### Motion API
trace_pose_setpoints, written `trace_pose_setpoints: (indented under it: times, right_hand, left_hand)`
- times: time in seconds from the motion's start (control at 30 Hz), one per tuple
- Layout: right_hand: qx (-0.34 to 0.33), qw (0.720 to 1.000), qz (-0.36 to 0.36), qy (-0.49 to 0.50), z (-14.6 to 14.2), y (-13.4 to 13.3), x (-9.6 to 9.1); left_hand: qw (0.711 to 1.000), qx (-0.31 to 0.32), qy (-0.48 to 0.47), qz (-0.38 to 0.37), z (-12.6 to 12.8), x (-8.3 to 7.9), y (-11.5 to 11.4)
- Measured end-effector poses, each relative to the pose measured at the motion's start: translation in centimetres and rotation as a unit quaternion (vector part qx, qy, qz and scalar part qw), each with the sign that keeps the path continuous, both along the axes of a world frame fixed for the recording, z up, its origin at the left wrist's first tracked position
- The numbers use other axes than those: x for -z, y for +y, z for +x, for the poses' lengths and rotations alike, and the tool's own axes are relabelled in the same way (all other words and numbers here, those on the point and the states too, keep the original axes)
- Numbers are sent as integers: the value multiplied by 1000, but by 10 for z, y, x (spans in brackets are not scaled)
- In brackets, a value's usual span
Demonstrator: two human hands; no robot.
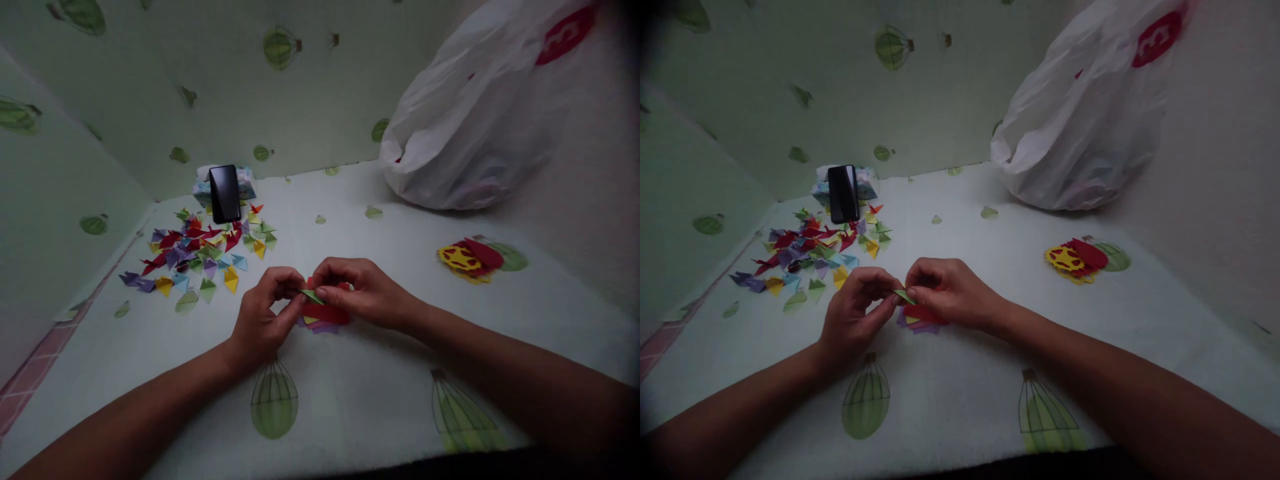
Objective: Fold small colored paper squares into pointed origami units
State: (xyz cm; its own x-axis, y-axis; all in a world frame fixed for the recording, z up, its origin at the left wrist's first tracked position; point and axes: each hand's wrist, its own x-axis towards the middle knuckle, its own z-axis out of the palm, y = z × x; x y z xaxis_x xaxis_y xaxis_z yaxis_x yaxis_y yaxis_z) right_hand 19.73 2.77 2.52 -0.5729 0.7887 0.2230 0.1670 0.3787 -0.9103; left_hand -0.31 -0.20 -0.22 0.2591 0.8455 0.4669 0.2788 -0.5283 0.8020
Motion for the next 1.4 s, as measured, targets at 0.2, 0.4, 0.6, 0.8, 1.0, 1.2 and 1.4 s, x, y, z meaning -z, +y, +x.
trace_pose_setpoints:
  times: [0.2, 0.4, 0.6, 0.8, 1.0, 1.2, 1.4]
  right_hand:
    - [14, 1000, -23, -5, -1, 1, 4]
    - [35, 999, 31, -18, -1, 1, 6]
    - [46, 999, -3, 20, -1, 3, 8]
    - [68, 992, -50, 94, -2, 2, 10]
    - [50, 991, -91, 88, -4, 2, 11]
    - [66, 996, -36, 51, -6, -1, 14]
    - [94, 994, 47, 19, -4, 0, 15]
  left_hand:
    - [999, -31, 15, -6, 0, -4, 2]
    - [998, -38, 49, 24, -1, -6, 5]
    - [997, -33, 52, 40, -2, -7, 5]
    - [994, -41, 49, 86, -2, -7, 5]
    - [994, -49, 31, 94, -1, -7, 6]
    - [997, -59, -35, -37, 2, -6, 3]
    - [984, -46, -23, -168, 1, -10, 8]
